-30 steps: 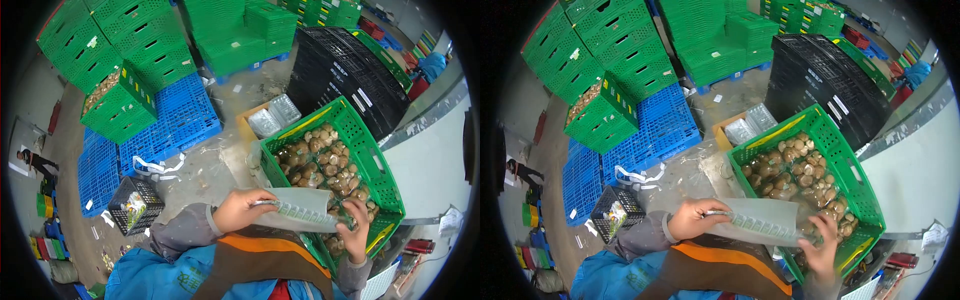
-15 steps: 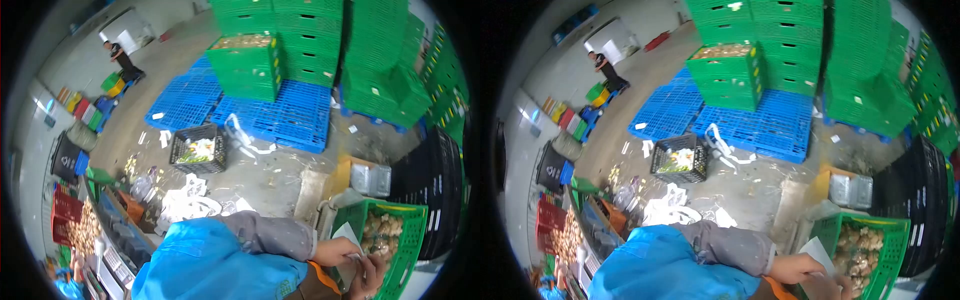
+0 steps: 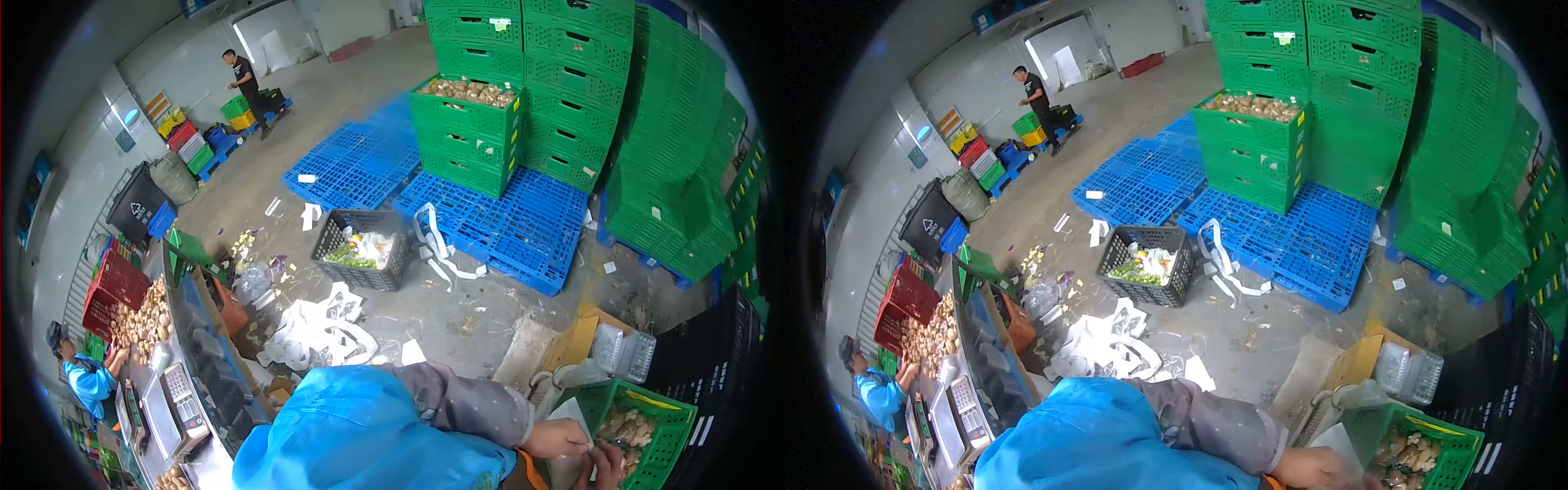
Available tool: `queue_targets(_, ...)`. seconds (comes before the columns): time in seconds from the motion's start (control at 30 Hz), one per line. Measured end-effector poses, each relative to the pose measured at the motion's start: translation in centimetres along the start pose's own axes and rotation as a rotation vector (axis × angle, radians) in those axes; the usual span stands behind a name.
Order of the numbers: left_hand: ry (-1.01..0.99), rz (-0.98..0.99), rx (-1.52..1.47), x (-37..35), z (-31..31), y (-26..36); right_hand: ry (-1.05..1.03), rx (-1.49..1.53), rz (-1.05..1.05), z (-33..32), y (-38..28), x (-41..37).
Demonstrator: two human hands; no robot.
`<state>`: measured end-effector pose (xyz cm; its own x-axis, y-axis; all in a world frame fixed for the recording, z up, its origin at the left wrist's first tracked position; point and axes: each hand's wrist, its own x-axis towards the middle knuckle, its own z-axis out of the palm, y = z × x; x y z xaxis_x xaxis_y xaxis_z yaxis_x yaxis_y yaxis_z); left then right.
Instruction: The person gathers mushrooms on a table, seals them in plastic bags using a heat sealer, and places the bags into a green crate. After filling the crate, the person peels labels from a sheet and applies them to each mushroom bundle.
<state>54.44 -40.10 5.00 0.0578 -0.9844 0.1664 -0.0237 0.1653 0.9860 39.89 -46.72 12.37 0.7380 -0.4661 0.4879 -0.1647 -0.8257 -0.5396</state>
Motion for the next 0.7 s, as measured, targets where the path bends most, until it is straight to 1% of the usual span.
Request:
queue_targets(0.03,0.021,0.006,-0.053,-0.2,0.0,0.1,-0.011,0.006,-0.051,-0.1,0.3,-0.2)
queue_targets(0.07,0.043,0.009,-0.106,-0.3,0.0,0.1,-0.005,0.005,-0.045,-0.3,0.3,-0.4)
queue_targets(0.13,0.047,-0.010,-0.088,-0.1,-0.1,-0.3,-0.024,-0.039,-0.189,-0.3,0.1,-0.3)
queue_targets(0.17,0.060,-0.026,-0.075,-0.1,-0.3,-0.4,-0.019,-0.032,-0.194,-0.1,0.4,-0.5)
queue_targets(0.2,0.064,-0.025,-0.069,-0.2,-0.7,0.1,-0.022,0.068,-0.114,0.0,0.9,-0.7)
queue_targets(0.23,0.081,0.030,-0.037,-0.5,-0.9,0.5,-0.026,0.162,-0.028,0.1,1.2,-1.0)
queue_targets(0.27,0.086,0.087,-0.014,-0.6,-0.9,1.0,-0.020,0.150,-0.020,0.4,1.6,-1.3)
queue_targets(0.33,-0.081,0.010,0.072,-0.7,-1.5,0.9,0.074,0.107,-0.010,1.7,1.6,-1.5)
queue_targets(0.37,-0.073,-0.022,0.058,-0.9,-1.1,-0.2,0.122,0.049,0.015,1.7,1.9,-1.9)
queue_targets(0.4,-0.071,-0.071,-0.016,-1.3,-1.1,-0.1,0.165,-0.029,0.053,1.0,2.3,-2.5)
queue_targets(0.43,-0.042,-0.135,0.090,-1.3,-1.5,1.1,0.099,-0.111,-0.237,0.4,2.5,-1.8)
queue_targets(0.47,-0.070,-0.202,-0.013,-1.6,-1.8,1.8,0.113,-0.130,-0.243,0.2,1.8,-1.6)
queue_targets(0.5,-0.080,-0.236,-0.057,-1.8,-2.2,2.1,0.067,-0.167,-0.239,-0.4,1.2,-1.0)
queue_targets(0.53,-0.070,-0.204,-0.022,-1.7,-2.4,2.7,0.074,-0.172,-0.265,-0.5,1.2,-0.7)
queue_targets(0.6,-0.040,-0.279,-0.127,-1.5,-2.7,3.3,0.071,-0.220,-0.279,-0.4,1.5,-0.8)
queue_targets(0.63,-0.074,-0.283,-0.138,-1.3,-2.8,3.2,0.069,-0.234,-0.270,-0.5,1.4,-0.7)
queue_targets(0.7,-0.003,-0.285,-0.049,-1.5,-2.6,3.1,0.078,-0.249,-0.262,-0.8,0.8,-1.6)
